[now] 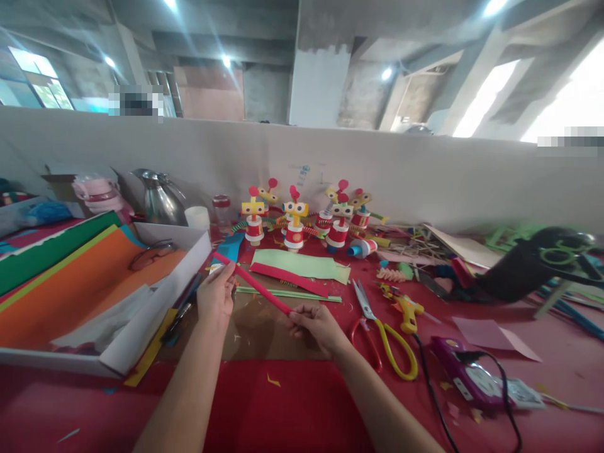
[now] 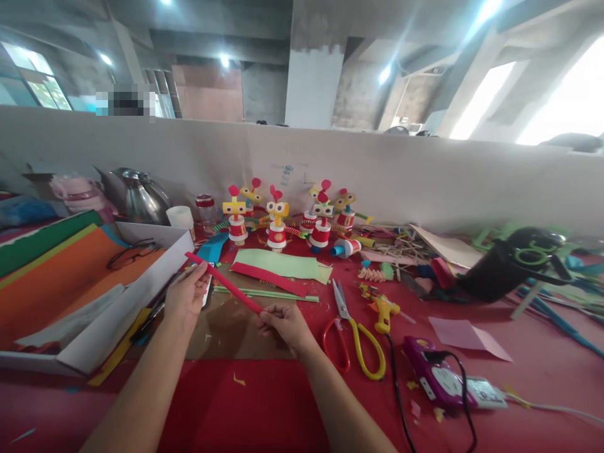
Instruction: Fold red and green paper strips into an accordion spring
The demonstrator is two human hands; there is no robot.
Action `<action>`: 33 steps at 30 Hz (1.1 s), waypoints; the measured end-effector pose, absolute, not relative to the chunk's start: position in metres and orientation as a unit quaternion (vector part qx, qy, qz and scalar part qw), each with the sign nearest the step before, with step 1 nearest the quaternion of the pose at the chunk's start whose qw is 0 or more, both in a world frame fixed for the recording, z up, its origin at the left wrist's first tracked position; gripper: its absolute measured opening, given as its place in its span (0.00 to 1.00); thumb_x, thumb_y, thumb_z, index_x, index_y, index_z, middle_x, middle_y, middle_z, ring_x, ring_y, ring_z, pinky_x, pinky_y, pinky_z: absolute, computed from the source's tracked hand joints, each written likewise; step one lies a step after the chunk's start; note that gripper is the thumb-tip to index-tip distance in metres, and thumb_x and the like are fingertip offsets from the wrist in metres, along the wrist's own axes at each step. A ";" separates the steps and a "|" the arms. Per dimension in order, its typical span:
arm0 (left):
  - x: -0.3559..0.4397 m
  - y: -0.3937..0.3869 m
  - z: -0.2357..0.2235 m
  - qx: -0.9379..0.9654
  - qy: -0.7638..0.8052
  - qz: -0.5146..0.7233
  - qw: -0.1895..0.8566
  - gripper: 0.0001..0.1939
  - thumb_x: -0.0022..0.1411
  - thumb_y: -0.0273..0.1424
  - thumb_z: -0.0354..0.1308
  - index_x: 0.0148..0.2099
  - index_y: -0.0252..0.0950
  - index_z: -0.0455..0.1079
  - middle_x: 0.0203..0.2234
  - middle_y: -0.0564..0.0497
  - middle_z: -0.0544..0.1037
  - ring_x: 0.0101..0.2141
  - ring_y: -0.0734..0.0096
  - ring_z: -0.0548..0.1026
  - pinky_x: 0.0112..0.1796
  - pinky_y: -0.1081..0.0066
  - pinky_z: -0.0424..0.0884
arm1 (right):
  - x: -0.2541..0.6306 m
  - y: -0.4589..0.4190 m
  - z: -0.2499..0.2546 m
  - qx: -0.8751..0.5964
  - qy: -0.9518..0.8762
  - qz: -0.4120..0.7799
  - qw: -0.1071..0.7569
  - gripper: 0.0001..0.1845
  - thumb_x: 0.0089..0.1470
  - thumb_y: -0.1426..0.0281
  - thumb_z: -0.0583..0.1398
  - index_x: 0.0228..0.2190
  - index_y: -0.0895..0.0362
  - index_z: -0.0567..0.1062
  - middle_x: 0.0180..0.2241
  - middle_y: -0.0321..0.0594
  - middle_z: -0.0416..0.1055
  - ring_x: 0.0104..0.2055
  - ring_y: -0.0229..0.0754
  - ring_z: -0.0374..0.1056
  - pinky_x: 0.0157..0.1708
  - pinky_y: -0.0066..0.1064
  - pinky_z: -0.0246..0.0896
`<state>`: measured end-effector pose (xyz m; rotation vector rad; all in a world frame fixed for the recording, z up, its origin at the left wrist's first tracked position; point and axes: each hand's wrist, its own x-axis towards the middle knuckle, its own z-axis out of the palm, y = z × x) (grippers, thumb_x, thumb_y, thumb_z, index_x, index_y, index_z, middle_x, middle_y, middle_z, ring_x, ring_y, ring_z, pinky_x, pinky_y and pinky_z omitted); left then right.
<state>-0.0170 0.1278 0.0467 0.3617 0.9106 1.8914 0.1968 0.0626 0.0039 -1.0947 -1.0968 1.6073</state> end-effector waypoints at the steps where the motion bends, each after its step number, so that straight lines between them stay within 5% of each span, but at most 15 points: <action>1: -0.017 0.127 0.046 0.152 0.377 0.781 0.475 0.12 0.36 0.21 0.71 0.25 0.31 0.72 0.19 0.53 0.76 0.23 0.77 0.74 0.32 0.74 0.71 | 0.198 0.063 0.005 -0.441 -0.445 0.645 0.438 0.19 0.37 0.57 0.70 0.24 0.59 0.74 0.22 0.37 0.75 0.20 0.32 0.68 0.20 0.21 0.60; 7: -0.016 0.125 0.046 0.184 0.366 0.769 0.491 0.17 0.36 0.20 0.71 0.31 0.34 0.71 0.20 0.55 0.76 0.23 0.77 0.74 0.31 0.75 0.70 | 0.208 0.065 0.007 -0.433 -0.476 0.637 0.425 0.20 0.39 0.57 0.69 0.24 0.60 0.72 0.22 0.37 0.74 0.20 0.31 0.67 0.21 0.21 0.59; 17: -0.014 0.118 0.049 0.194 0.394 0.680 0.587 0.06 0.48 0.21 0.65 0.31 0.31 0.72 0.26 0.47 0.81 0.30 0.68 0.79 0.31 0.73 0.74 | 0.213 0.064 0.010 -0.432 -0.531 0.646 0.338 0.19 0.44 0.59 0.66 0.34 0.60 0.74 0.18 0.33 0.72 0.16 0.30 0.62 0.18 0.21 0.53; 33: 0.001 0.117 0.041 0.273 0.456 0.669 0.520 0.14 0.40 0.31 0.71 0.26 0.33 0.68 0.19 0.47 0.78 0.26 0.61 0.80 0.27 0.70 0.73 | 0.207 0.056 0.020 -0.417 -0.537 0.660 0.322 0.17 0.48 0.57 0.64 0.27 0.59 0.74 0.14 0.29 0.67 0.12 0.28 0.57 0.13 0.20 0.46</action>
